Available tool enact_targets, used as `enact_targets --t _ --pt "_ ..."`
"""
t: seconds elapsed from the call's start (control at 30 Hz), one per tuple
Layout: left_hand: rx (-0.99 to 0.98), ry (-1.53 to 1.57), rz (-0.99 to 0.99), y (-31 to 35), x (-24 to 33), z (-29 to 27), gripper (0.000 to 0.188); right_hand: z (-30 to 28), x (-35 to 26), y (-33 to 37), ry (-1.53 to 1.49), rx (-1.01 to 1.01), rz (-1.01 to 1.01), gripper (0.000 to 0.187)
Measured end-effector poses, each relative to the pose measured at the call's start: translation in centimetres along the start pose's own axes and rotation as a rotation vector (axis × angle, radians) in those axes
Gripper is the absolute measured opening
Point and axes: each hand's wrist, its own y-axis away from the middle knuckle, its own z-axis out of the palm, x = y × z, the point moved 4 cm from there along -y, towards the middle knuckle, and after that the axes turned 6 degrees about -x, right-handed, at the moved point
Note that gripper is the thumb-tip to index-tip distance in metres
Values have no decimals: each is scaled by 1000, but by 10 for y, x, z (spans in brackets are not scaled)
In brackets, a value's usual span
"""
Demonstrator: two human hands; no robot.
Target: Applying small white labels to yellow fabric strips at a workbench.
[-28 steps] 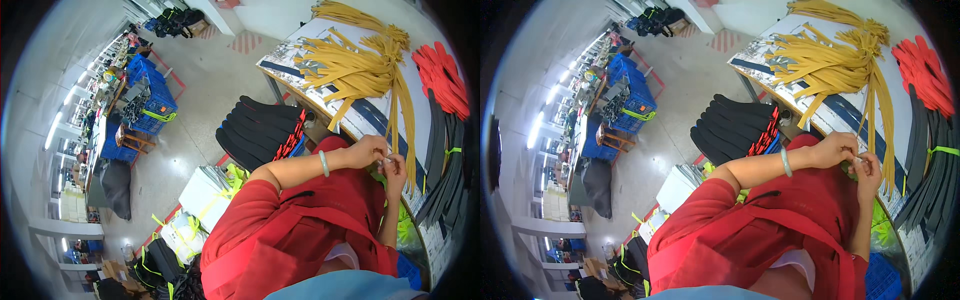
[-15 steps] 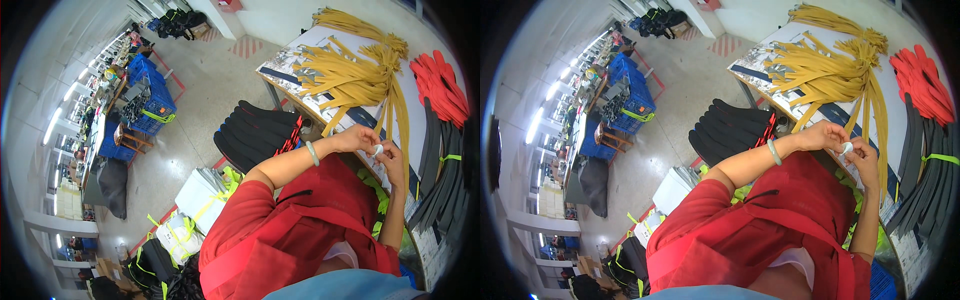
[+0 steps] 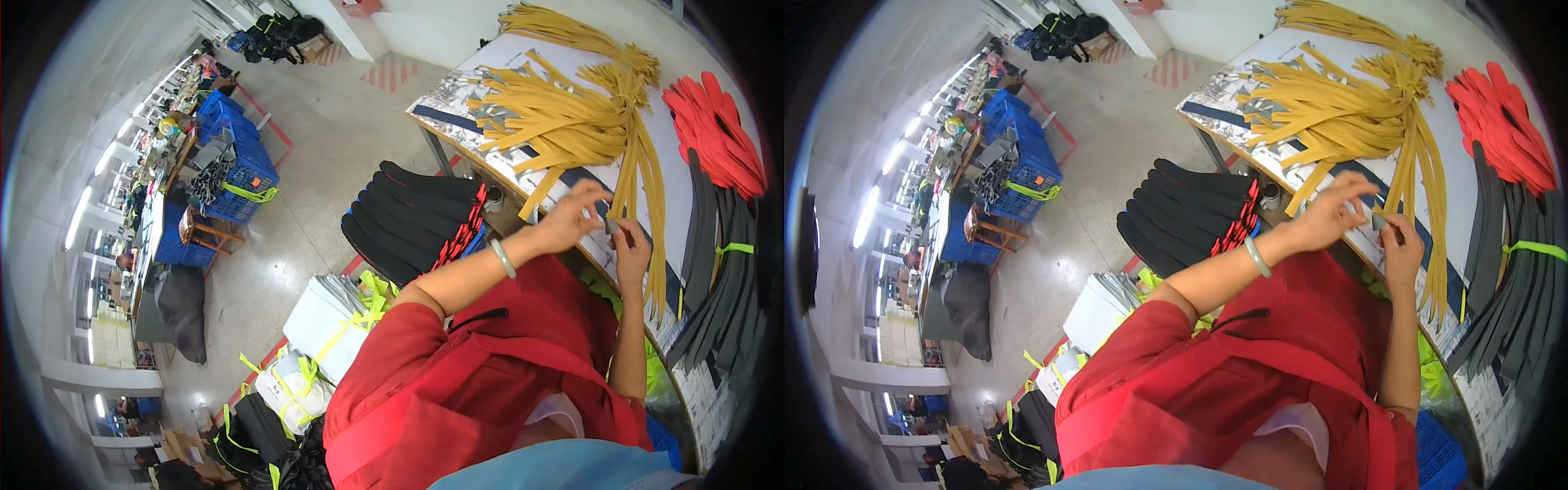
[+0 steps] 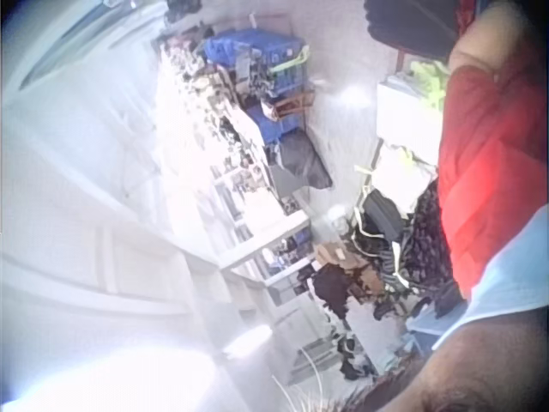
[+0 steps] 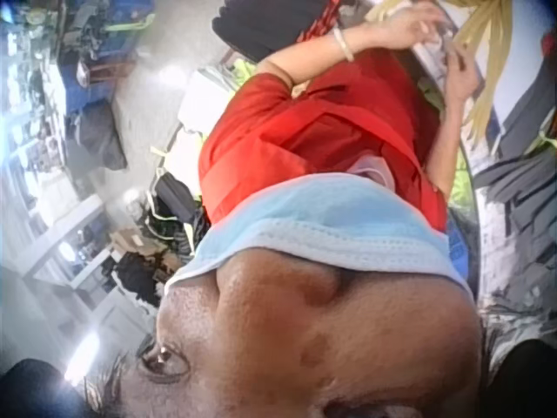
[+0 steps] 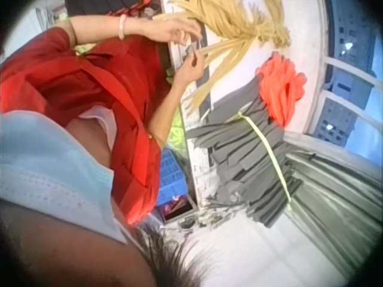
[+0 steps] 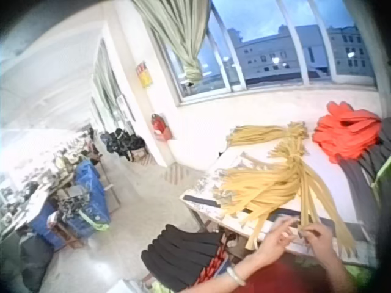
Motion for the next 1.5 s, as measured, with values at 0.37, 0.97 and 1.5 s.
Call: enact_targets --t 0.37,0.97,1.5 --pt "-160 -259 -77 -7 -12 -20 3 22 -43 -8 -233 -120 195 19" --pt "-236 -413 -332 78 -81 -23 10 -74 61 106 778 -2 347 21" --pt "-488 -89 139 -13 -37 104 19 -55 -22 69 372 97 143 19"
